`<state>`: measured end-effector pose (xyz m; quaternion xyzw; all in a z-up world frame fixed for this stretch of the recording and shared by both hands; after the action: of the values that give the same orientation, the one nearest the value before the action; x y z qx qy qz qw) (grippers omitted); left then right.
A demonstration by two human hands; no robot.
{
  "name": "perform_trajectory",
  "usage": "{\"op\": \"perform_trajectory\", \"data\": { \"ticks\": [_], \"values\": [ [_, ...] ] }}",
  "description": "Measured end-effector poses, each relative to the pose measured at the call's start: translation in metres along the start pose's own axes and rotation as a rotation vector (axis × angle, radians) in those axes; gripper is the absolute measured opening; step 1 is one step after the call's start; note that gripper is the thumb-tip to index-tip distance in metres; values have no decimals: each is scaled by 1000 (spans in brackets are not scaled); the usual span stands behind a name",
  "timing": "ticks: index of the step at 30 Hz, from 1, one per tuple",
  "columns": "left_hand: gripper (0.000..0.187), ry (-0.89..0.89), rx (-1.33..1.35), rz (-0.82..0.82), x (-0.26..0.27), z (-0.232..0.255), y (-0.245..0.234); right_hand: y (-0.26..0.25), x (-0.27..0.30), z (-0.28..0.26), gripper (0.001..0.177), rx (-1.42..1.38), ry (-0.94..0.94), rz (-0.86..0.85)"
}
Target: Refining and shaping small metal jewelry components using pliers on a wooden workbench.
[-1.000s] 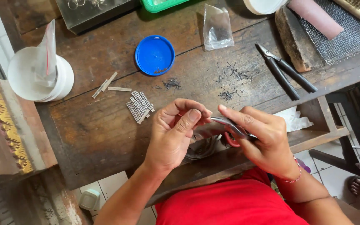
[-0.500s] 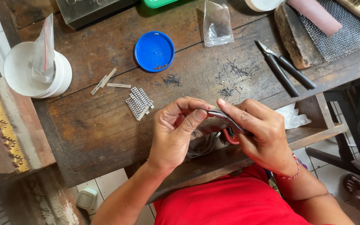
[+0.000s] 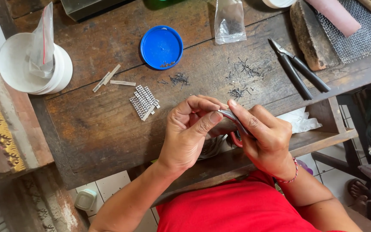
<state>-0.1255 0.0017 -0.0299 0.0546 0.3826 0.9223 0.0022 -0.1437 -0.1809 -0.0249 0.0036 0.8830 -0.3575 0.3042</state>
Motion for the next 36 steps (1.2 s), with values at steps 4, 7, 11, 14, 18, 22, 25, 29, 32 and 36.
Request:
{"op": "perform_trajectory", "data": {
  "ticks": [4,7,11,14,18,22,25,29,32,36],
  "values": [
    [10,-14,18,-15,0,2,-2,-9,-10,-9,40,-77,99,-68],
    [9,22,-38,-28,-1,4,-1,-14,-14,-10,55,-130,147,-157],
    [9,25,-42,-27,0,5,0,-11,-12,-8,39,-167,139,-152],
    [11,4,16,8,0,0,0,-4,-5,-7,38,-84,102,-79],
    [13,5,76,69,-3,2,-4,-6,-9,-12,40,89,43,-25],
    [11,135,-92,52,-6,25,-2,-21,-21,-7,38,-14,118,-125],
    [7,221,-414,47,-5,36,-1,-29,-29,-4,40,-13,99,-174],
    [16,485,-724,-49,-3,44,1,-35,-40,-4,44,-149,109,-292],
    [24,696,-909,-177,-4,49,2,-39,-47,-2,42,-218,119,-406],
    [26,874,-988,-327,-6,54,5,-41,-49,6,42,-293,126,-526]
  ]
}}
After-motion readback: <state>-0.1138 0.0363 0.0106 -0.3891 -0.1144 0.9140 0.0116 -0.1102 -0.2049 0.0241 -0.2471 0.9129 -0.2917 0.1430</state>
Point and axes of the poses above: each hand's wrist, its own x-axis away from the middle knuckle, its own y-axis out of the palm, z = x × y, the point moved 1 cm from there along -x, towards the middle knuckle, and after that the axes turned 9 degrees about z, right-handed, at the moved point
